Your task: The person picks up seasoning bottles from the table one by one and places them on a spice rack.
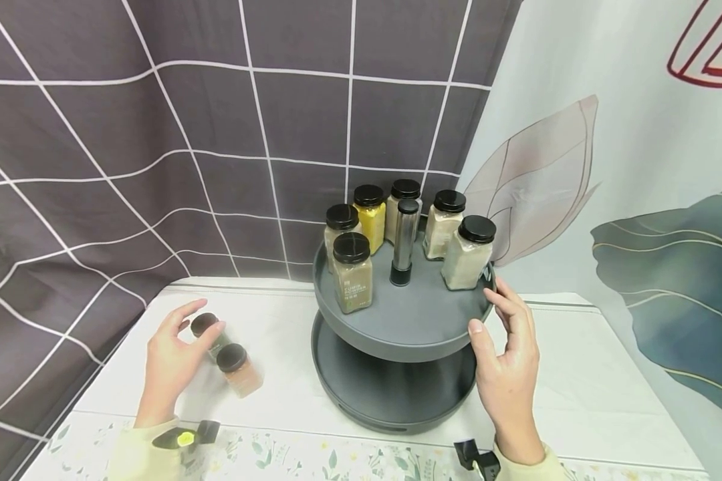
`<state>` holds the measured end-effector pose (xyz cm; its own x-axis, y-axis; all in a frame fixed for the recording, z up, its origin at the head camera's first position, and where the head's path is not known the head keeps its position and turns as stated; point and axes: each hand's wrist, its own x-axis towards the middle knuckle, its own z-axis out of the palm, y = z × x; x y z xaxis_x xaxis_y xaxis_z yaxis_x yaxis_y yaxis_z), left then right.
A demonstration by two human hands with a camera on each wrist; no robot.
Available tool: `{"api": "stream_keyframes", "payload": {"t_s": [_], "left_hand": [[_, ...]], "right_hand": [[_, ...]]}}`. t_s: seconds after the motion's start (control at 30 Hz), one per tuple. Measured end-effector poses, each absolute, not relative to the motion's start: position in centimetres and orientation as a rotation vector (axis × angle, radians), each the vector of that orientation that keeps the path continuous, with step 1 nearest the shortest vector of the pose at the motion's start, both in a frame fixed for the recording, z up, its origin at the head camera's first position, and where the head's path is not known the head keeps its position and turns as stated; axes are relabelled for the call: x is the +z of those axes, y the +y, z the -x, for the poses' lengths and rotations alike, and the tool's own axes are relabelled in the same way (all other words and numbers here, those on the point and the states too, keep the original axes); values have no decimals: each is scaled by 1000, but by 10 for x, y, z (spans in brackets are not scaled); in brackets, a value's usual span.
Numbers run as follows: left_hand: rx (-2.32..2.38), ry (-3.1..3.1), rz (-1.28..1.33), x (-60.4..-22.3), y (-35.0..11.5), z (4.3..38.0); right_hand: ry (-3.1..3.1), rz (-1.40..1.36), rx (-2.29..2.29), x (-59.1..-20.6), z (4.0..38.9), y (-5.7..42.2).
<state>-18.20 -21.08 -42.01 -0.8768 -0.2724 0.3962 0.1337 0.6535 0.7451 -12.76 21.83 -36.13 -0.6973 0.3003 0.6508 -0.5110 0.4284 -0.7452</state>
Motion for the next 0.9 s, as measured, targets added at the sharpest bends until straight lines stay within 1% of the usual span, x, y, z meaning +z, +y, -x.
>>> {"api": "stream_keyframes", "payload": {"t_s": [0.17, 0.47, 0.9], "left_hand": [[-1103, -2409, -110, -423, -215, 184], [-1081, -2575, -220, -429, -219, 184], [-1090, -2695, -252, -436, -221, 189]], "right_hand": [[-1909, -168, 1359, -361, 127, 217], [-1900, -176, 1374, -363, 127, 216], [-1871, -189, 1385, -364, 126, 214]]}}
